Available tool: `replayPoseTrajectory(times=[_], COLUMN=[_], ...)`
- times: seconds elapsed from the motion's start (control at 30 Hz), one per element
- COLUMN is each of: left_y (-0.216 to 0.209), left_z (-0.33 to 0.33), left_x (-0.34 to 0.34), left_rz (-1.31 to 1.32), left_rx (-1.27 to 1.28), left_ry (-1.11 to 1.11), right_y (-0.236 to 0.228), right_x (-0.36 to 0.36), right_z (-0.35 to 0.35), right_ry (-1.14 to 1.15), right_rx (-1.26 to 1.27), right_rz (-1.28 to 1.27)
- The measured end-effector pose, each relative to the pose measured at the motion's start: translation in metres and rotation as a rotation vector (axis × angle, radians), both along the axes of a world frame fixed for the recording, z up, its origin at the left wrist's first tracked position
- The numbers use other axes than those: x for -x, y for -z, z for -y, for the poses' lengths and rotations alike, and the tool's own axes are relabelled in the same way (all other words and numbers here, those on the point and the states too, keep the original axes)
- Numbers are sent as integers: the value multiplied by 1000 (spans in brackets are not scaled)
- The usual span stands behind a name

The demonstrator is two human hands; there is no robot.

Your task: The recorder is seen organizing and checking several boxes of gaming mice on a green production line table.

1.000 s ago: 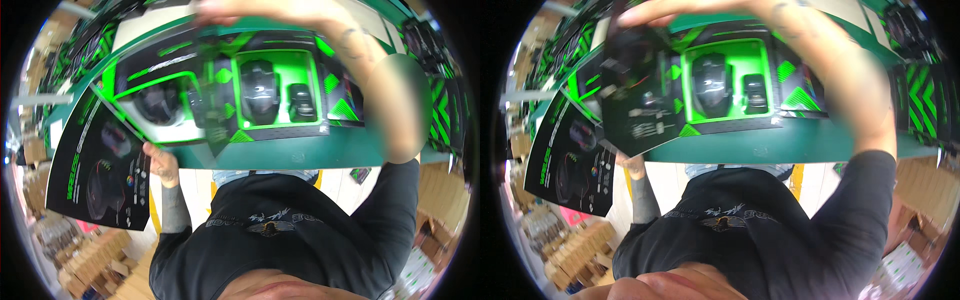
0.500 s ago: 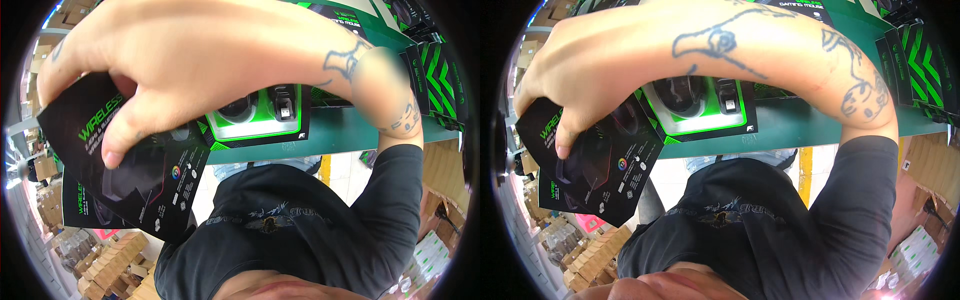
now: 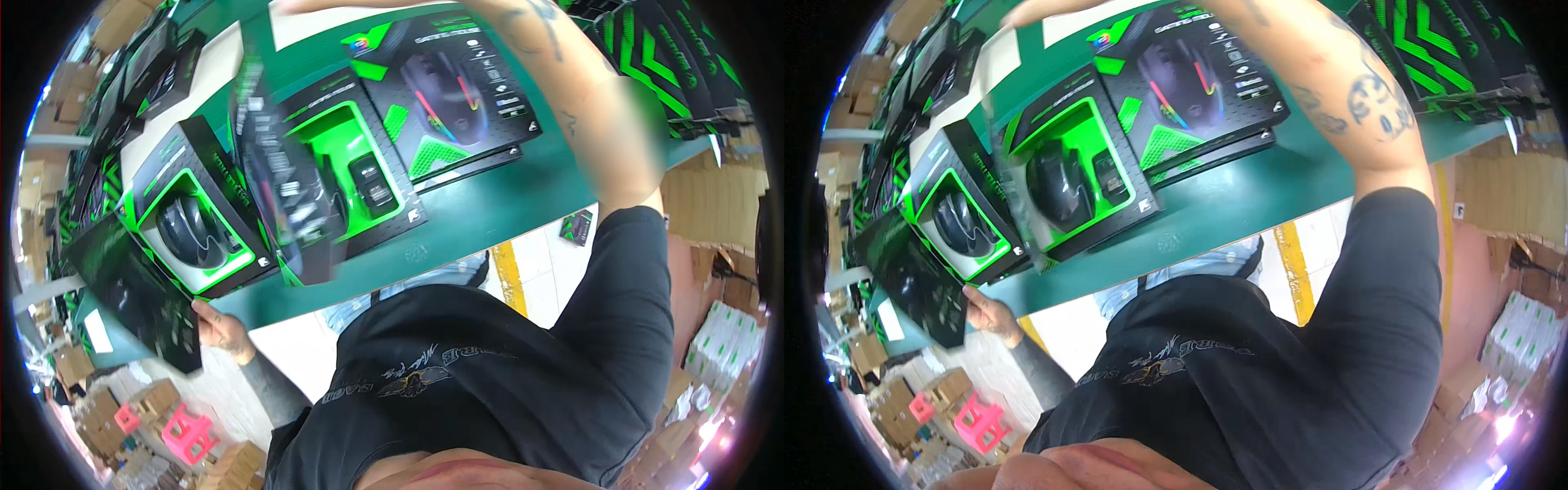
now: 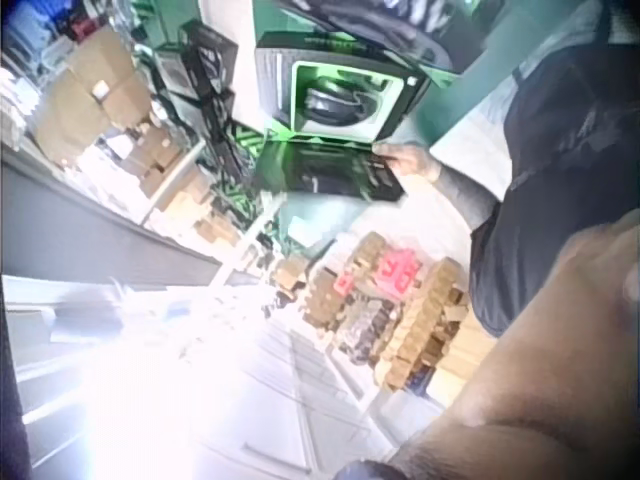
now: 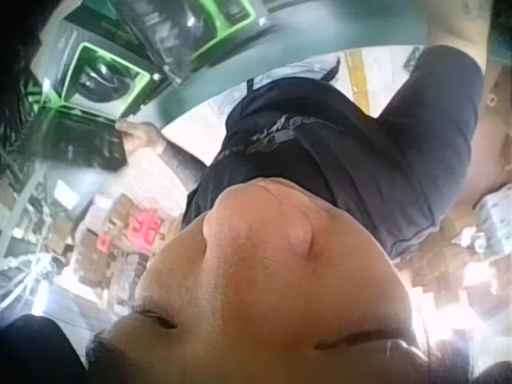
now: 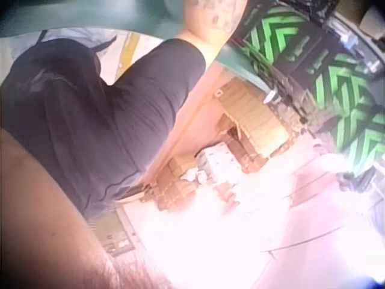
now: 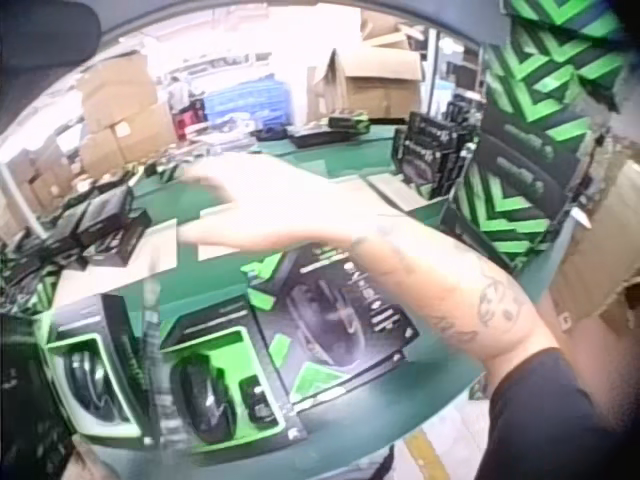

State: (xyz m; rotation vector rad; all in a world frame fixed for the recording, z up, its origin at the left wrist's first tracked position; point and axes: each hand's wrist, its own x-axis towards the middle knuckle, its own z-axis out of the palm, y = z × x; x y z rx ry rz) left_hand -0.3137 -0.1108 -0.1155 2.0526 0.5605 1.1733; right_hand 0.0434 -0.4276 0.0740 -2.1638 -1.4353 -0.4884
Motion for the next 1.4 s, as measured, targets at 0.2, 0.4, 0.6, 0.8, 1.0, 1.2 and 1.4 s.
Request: replayPoseTrajectory(times=[0.2, 0.4, 0.6, 0.8, 1.0, 1.2, 1.4], left_y=[-101, -154, -112, -111, -107, -91, -47], left_z=[11, 171, 247, 252, 236, 204, 180], left_x=[-29, -107, -160, -159, -152, -118, -77], left_rz=[-400, -538, -622, -566, -448, -373, -827], left_rx=[-575, -693, -883, -831, -720, -1002, -975], left_ry=[459, 834, 706, 659, 812, 769, 640], right_y=[69, 154, 150, 115, 114, 103, 101], right_x=[-18, -8, 10, 45, 40, 51, 62], right_z=[122, 118, 104, 116, 129, 138, 136], right_ry=[258, 297, 90, -43, -269, -363, -371], right_rx=[-43, -641, -848, -915, -1173, -1190, -1203], right_rz=[-760, -1104, -1056, -906, -661, -652, -351])
